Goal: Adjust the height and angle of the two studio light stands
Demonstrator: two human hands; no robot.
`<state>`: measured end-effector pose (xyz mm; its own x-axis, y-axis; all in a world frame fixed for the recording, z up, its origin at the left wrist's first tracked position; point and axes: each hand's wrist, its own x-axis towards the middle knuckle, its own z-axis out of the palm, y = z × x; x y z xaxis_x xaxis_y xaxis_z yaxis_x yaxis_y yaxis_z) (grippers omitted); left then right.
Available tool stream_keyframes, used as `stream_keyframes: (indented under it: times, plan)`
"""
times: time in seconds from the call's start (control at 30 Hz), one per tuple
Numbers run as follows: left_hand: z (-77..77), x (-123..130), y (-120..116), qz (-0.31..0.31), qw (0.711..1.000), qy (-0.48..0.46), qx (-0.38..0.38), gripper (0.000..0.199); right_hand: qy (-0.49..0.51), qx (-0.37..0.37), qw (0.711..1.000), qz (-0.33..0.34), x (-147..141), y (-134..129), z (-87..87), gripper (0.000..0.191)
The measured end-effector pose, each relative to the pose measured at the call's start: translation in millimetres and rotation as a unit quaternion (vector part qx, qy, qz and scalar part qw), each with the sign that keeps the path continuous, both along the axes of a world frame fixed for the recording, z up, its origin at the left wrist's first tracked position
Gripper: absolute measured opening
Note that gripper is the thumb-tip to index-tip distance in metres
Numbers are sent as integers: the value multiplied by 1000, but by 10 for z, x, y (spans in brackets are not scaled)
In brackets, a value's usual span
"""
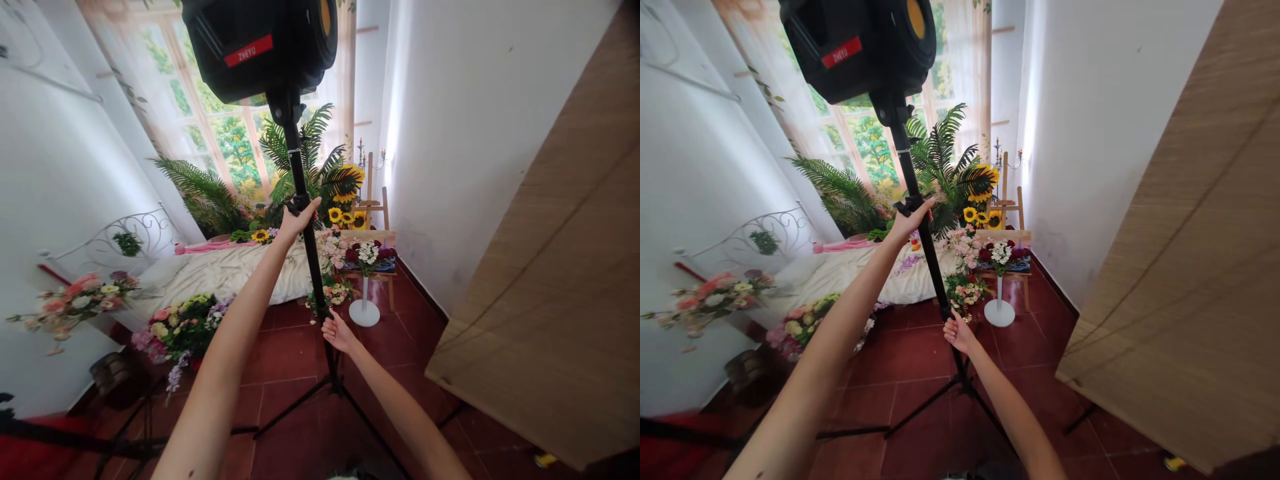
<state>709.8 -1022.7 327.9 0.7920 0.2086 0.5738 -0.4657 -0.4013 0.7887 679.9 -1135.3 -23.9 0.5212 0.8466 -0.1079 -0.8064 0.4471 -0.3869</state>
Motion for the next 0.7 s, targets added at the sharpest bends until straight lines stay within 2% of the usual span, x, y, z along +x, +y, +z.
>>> stream_keyframes:
  times: [0.27,0.43,0.53,0.63,0.67,0.7]
  plan:
    - [-13,76,-68,40,998,-5,-40,40,-62,-16,998,12,72,-9,-82,53]
    - [31,29,-122,48,999,0,-24,40,-90,-26,995,15,105,-21,-90,54]
    - [30,29,-132,54,998,2,-23,40,-144,-59,988,2,120,-27,-98,55]
    - [13,53,-121,50,998,7,-23,41,-249,-153,956,-24,176,-81,-77,56]
    - [12,61,-115,49,998,8,-23,42,-302,-202,931,-33,205,-114,-52,55]
    - [13,69,-109,49,999,8,-23,42,-367,-256,893,-44,238,-152,-15,54]
